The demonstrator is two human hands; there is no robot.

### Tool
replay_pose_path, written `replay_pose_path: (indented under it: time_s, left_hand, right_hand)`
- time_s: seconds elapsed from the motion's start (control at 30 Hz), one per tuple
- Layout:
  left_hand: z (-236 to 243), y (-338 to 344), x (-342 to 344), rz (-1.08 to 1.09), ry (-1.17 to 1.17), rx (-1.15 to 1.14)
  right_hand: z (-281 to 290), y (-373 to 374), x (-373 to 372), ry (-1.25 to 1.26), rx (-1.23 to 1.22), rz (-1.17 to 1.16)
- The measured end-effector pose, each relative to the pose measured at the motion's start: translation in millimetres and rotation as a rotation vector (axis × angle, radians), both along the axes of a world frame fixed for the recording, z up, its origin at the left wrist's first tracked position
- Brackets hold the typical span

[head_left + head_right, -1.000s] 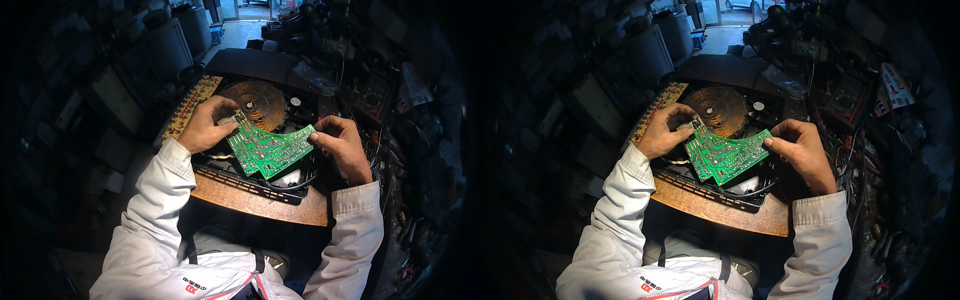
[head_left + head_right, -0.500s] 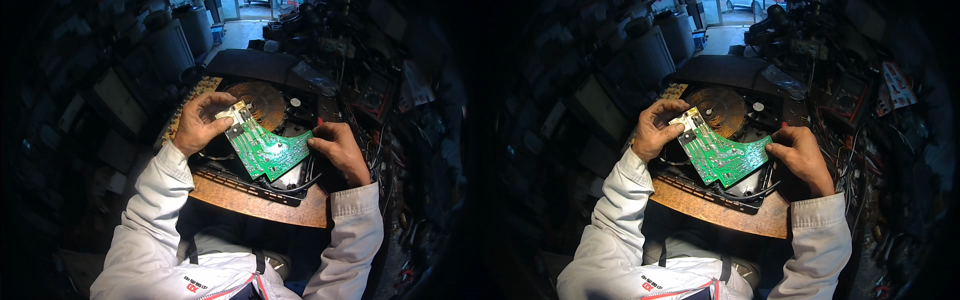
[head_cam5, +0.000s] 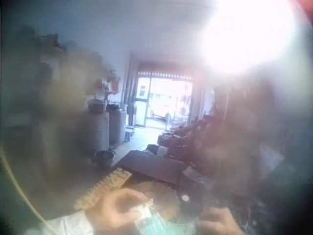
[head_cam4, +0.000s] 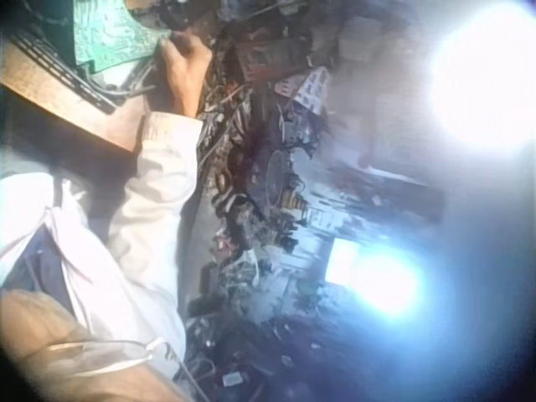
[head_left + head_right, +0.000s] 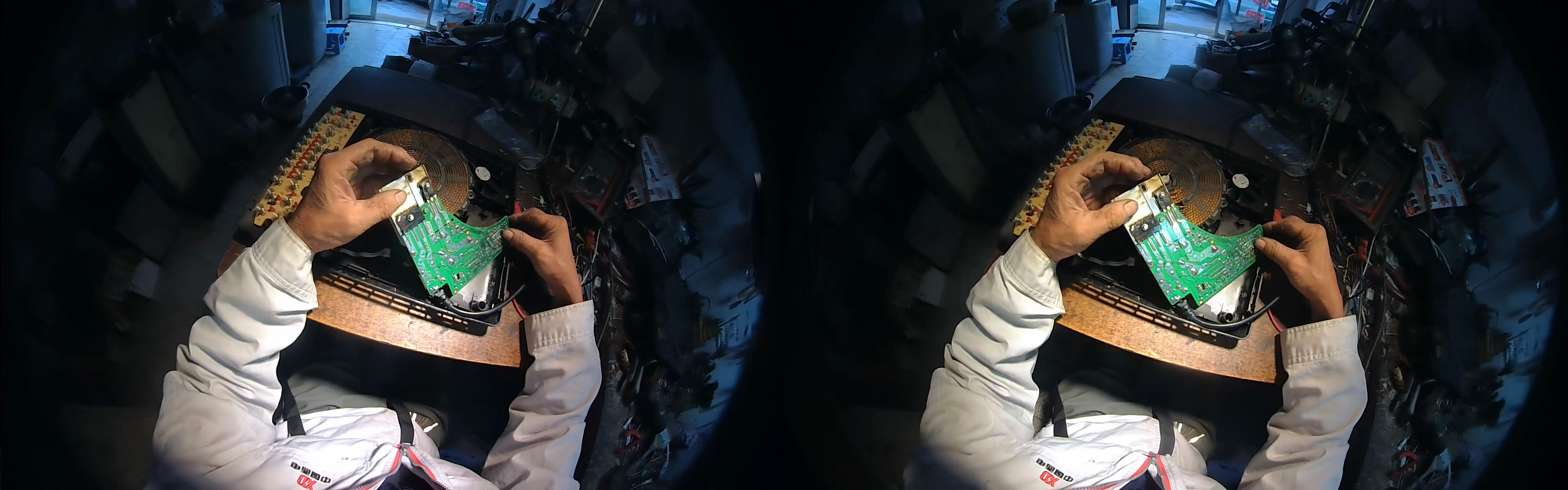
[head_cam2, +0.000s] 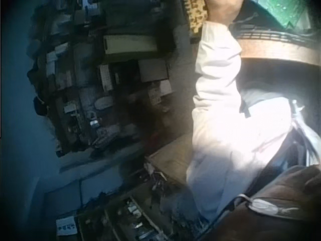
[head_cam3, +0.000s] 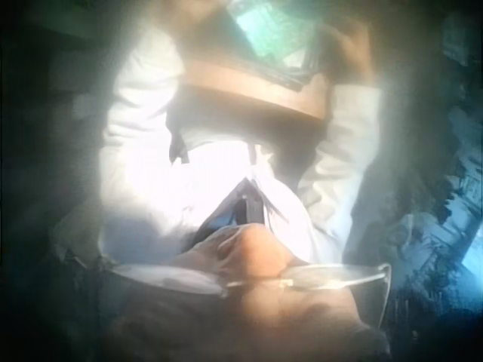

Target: The person inspects a disassembled induction cooktop, handling the green circuit board and copper heating coil. They use a magnifying glass to examine the board's components and briefly pick up a power drill before returning to the inspection.

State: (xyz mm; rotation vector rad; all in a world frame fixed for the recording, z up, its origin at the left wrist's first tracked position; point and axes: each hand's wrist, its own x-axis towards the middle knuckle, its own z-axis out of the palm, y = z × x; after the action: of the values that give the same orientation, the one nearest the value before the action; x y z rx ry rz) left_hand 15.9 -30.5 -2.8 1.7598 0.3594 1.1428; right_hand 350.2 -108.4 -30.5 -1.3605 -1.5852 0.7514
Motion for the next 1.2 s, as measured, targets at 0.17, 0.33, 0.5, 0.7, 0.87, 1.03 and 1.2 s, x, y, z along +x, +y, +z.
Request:
replay_pose_path:
  time_s: [0.17,0.33,0.5,0.7,0.87,1.03,1.2]
  left_hand:
    - [1,-3,-1,0.012,0.024,-0.006]
    - [3,-4,-2,0.015,0.043,-0.016]
    - [7,-6,-4,0.038,0.066,-0.063]
    - [1,-1,1,0.147,0.128,-0.1]
    - [0,-5,3,0.15,0.269,-0.237]
    - [-2,-1,7,0.186,0.365,-0.146]
    - [-3,1,5,0.227,0.434,-0.089]
  right_hand:
    - [-6,2,-7,0.033,0.019,-0.067]
    - [-8,3,-4,-0.009,0.023,-0.063]
    - [-2,2,-12,-0.071,0.041,-0.067]
    - [-1,1,-13,-0.025,0.021,-0.062]
    - [0,2,-14,-0.015,0.02,-0.06]
    - [4,-1,-12,0.015,0.022,-0.099]
    - [13,-34,-17,-0.12,0.242,-0.152]
